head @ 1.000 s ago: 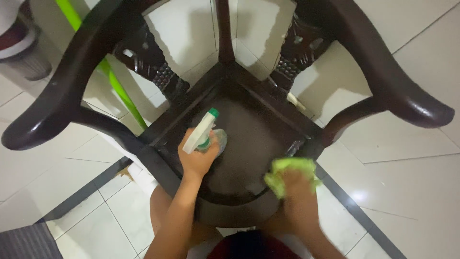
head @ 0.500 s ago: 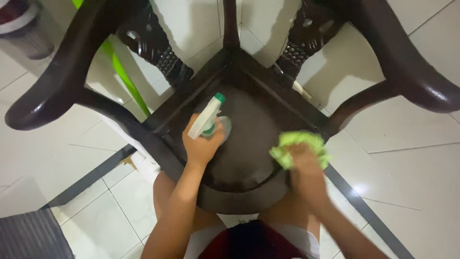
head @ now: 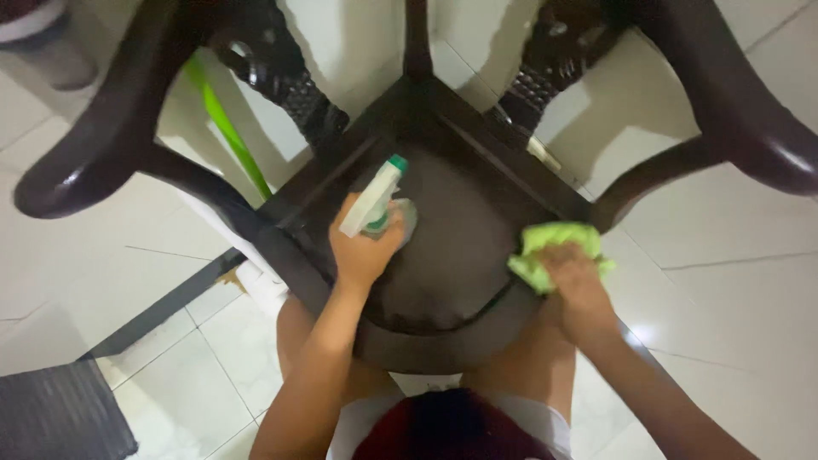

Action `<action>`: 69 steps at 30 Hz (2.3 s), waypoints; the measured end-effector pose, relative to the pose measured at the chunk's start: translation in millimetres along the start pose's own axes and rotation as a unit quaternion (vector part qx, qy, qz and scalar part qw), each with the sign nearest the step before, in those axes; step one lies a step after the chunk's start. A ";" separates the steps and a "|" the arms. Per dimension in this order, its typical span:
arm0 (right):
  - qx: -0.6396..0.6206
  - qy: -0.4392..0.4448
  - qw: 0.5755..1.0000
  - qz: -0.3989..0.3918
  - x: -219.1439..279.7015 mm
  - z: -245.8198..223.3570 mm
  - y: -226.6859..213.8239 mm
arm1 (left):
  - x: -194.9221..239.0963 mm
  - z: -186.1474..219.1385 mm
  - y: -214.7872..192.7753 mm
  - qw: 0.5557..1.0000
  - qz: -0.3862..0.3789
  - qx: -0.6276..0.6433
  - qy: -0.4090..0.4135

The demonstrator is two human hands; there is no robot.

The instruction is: Cleaning a wooden chair using a spray bottle and a cloth while sitting on the floor.

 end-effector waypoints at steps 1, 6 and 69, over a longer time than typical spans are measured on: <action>0.084 -0.052 0.995 0.013 2.9 -23.8 5.7 | -1.9 -6.4 0.0 1.000 -0.006 0.006 -0.005; -0.318 -0.237 0.918 -0.020 12.9 -137.0 -9.8 | 0.0 -25.3 -3.3 0.997 -0.012 0.027 -0.077; -0.310 -0.241 0.920 -0.027 -140.4 -170.9 -16.5 | 71.8 84.3 -130.0 0.955 0.032 -0.167 -0.245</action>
Point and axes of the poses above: each hand's wrist, its own x-axis away from the middle knuckle, its own y-axis out of the palm, z = x × y, the point moved 6 cm from there along -x, towards the middle knuckle, and after that the axes turned 14 degrees about x, right-handed, at the moved point
